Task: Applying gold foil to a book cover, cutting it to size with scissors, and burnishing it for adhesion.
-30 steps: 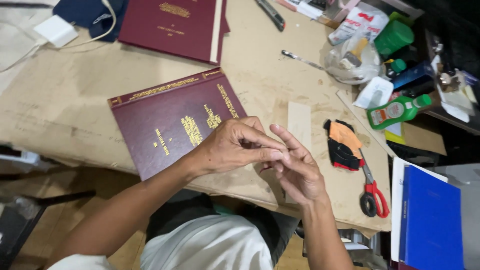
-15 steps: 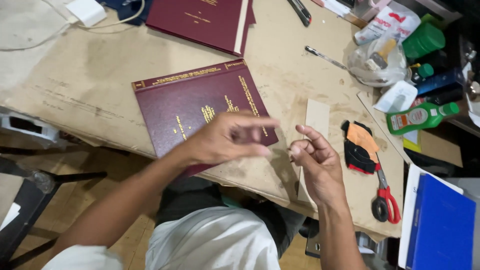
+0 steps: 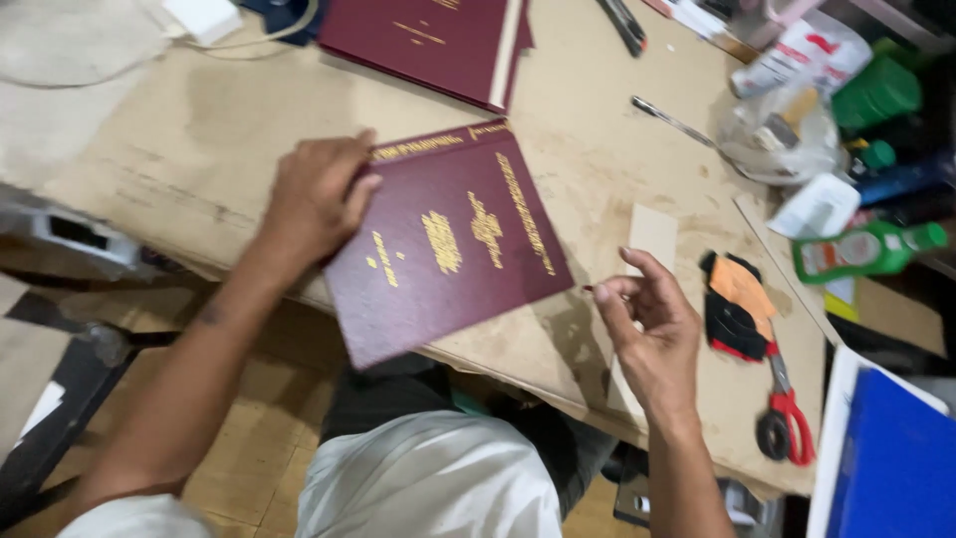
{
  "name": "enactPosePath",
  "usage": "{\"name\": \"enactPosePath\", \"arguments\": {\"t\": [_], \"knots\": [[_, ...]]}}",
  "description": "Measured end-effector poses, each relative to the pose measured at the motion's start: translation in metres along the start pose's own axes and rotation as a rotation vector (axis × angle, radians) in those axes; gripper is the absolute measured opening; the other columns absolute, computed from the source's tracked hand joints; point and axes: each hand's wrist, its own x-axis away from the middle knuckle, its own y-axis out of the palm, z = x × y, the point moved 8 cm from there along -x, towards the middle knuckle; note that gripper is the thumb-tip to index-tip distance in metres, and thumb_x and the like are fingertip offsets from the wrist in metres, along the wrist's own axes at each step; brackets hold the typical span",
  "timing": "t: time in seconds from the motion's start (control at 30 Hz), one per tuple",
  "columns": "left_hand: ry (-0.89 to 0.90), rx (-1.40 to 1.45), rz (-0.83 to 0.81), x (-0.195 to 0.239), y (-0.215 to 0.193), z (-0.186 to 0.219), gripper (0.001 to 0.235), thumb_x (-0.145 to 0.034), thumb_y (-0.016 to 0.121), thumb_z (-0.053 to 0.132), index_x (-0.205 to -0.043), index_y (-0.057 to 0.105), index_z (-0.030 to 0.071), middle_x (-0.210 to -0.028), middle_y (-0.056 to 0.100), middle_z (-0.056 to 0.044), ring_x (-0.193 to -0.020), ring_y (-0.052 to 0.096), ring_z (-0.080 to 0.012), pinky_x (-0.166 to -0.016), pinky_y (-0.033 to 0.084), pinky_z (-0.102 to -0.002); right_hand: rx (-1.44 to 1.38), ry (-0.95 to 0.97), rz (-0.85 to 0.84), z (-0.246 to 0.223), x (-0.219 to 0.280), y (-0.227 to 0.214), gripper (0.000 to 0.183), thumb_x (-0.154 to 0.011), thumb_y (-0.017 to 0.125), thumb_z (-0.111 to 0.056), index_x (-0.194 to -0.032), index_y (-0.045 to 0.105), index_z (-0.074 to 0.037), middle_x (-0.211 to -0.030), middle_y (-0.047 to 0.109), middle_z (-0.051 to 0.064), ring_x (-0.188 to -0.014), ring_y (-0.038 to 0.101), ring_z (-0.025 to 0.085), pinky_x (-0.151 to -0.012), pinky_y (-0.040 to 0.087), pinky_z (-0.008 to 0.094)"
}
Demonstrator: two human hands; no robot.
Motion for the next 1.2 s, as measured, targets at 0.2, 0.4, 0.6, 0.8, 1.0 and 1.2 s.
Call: {"name": "enactPosePath", "arguments": {"t": [0.2, 0.4, 0.6, 0.8, 1.0, 1.2], "knots": [[-0.286, -0.077, -0.103, 0.030, -0.018, 0.035, 0.053, -0.101, 0.065, 0.034, -0.147, 0.052, 0.011, -0.126, 0.068, -0.010, -0.104, 0.059, -0.0378, -0.082, 0.047, -0.053, -0.001, 0.171, 0.008, 0.003, 0.003, -0.001, 0.040, -0.096, 0.071, -0.011, -0.135, 0.061, -0.002, -0.088, 0.064, 0.003, -0.067, 0.052, 0.009, -0.064, 0.049, 0.022], [-0.310, -0.210, 0.110, 0.066, -0.048, 0.087, 0.042, -0.102, 0.066, 0.030, -0.139, 0.067, 0.010, -0.104, 0.068, -0.010, -0.087, 0.063, -0.0321, -0.066, 0.050, -0.042, -0.032, 0.118, 0.006, 0.016, 0.001, -0.002, 0.042, -0.095, 0.071, 0.001, -0.136, 0.062, -0.002, -0.091, 0.072, 0.016, -0.059, 0.053, 0.012, -0.057, 0.046, 0.025], [-0.436, -0.025, 0.043, 0.088, -0.055, 0.111, 0.045, -0.099, 0.068, 0.024, -0.141, 0.064, 0.006, -0.093, 0.062, -0.013, -0.072, 0.065, -0.0367, -0.060, 0.055, -0.046, -0.024, 0.142, 0.004, 0.016, 0.004, 0.001, 0.041, -0.095, 0.072, 0.002, -0.136, 0.063, -0.003, -0.094, 0.074, 0.015, -0.057, 0.055, 0.012, -0.054, 0.047, 0.025], [-0.605, 0.519, -0.100, 0.106, -0.037, 0.152, 0.059, -0.091, 0.074, 0.028, -0.147, 0.058, 0.014, -0.091, 0.066, -0.009, -0.059, 0.071, -0.0302, -0.050, 0.057, -0.042, -0.029, 0.145, 0.019, 0.019, 0.007, 0.003, 0.044, -0.094, 0.072, 0.002, -0.136, 0.062, -0.003, -0.097, 0.074, 0.014, -0.063, 0.058, 0.008, -0.056, 0.049, 0.022], [-0.456, 0.358, 0.093, 0.100, -0.046, 0.150, 0.019, -0.083, 0.087, 0.027, -0.098, 0.080, 0.019, -0.073, 0.066, 0.009, -0.051, 0.064, -0.0119, -0.045, 0.052, -0.023, 0.004, 0.105, -0.004, 0.020, 0.008, 0.004, 0.044, -0.093, 0.072, 0.003, -0.135, 0.063, -0.003, -0.096, 0.077, 0.015, -0.054, 0.057, 0.008, -0.051, 0.049, 0.020], [-0.320, 0.522, 0.071, 0.082, -0.032, 0.168, 0.012, -0.091, 0.077, 0.019, -0.100, 0.083, 0.023, -0.074, 0.076, 0.004, -0.064, 0.075, -0.0178, -0.057, 0.059, -0.028, 0.087, 0.094, -0.007, 0.007, 0.013, 0.007, 0.043, -0.093, 0.072, 0.004, -0.135, 0.063, -0.003, -0.098, 0.078, 0.015, -0.056, 0.059, 0.010, -0.053, 0.048, 0.022]]}}
